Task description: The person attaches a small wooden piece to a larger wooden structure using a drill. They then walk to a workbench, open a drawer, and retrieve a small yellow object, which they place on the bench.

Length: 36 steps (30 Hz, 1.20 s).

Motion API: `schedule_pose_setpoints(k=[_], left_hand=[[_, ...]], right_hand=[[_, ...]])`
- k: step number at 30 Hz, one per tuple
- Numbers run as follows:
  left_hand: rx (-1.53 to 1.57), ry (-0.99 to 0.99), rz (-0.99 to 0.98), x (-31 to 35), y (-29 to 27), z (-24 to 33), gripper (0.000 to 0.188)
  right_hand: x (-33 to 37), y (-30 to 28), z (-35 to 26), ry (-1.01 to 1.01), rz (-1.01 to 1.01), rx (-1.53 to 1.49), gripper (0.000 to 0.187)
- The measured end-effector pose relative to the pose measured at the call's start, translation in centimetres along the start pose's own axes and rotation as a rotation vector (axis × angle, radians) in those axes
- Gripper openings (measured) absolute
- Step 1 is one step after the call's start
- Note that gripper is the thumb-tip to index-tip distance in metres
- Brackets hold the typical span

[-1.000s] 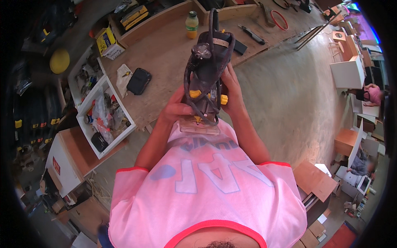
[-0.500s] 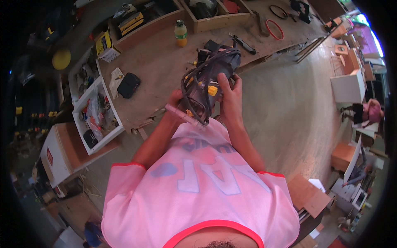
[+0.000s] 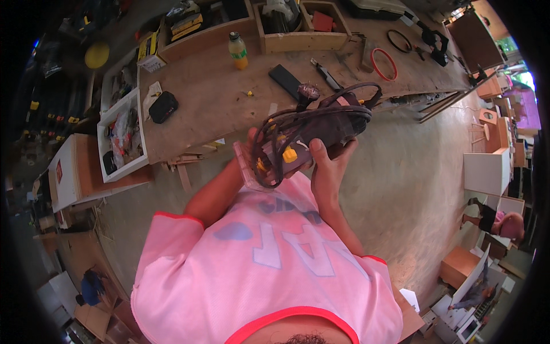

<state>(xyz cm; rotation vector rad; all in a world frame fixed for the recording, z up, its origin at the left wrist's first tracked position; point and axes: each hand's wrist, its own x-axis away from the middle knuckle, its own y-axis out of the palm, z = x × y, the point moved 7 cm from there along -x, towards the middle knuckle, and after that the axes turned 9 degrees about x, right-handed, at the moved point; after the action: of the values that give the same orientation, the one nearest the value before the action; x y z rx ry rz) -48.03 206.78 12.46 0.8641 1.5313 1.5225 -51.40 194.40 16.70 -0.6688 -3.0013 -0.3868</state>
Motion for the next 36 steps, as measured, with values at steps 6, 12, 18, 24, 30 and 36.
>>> schedule_pose_setpoints(k=[6,12,18,24,30,36], left_hand=[[0.039,0.083,-0.018,-0.9,0.0,-0.8,0.105],[-0.151,0.173,-0.054,2.5,-2.3,1.4,0.099],[-0.238,0.555,0.273,11.0,-4.1,6.5,0.075],[-0.885,0.712,0.829,16.3,-6.2,14.8,0.057],[-1.347,0.697,1.077,17.2,-12.1,22.9,0.081],[-1.469,0.407,1.266,16.2,-16.7,26.9,0.123]], right_hand=[[-1.4,-1.2,0.0,0.032,-0.122,0.030,0.085],[-4.2,-0.7,6.3,0.156,-0.379,0.117,0.055],[-7.2,0.0,12.4,0.067,-0.434,0.534,0.032],[-10.2,4.8,17.5,-0.048,-0.484,0.749,0.031],[-14.2,12.6,20.9,-0.396,-0.316,1.087,0.036],[-13.9,15.7,23.3,-0.564,-0.150,1.339,0.038]])
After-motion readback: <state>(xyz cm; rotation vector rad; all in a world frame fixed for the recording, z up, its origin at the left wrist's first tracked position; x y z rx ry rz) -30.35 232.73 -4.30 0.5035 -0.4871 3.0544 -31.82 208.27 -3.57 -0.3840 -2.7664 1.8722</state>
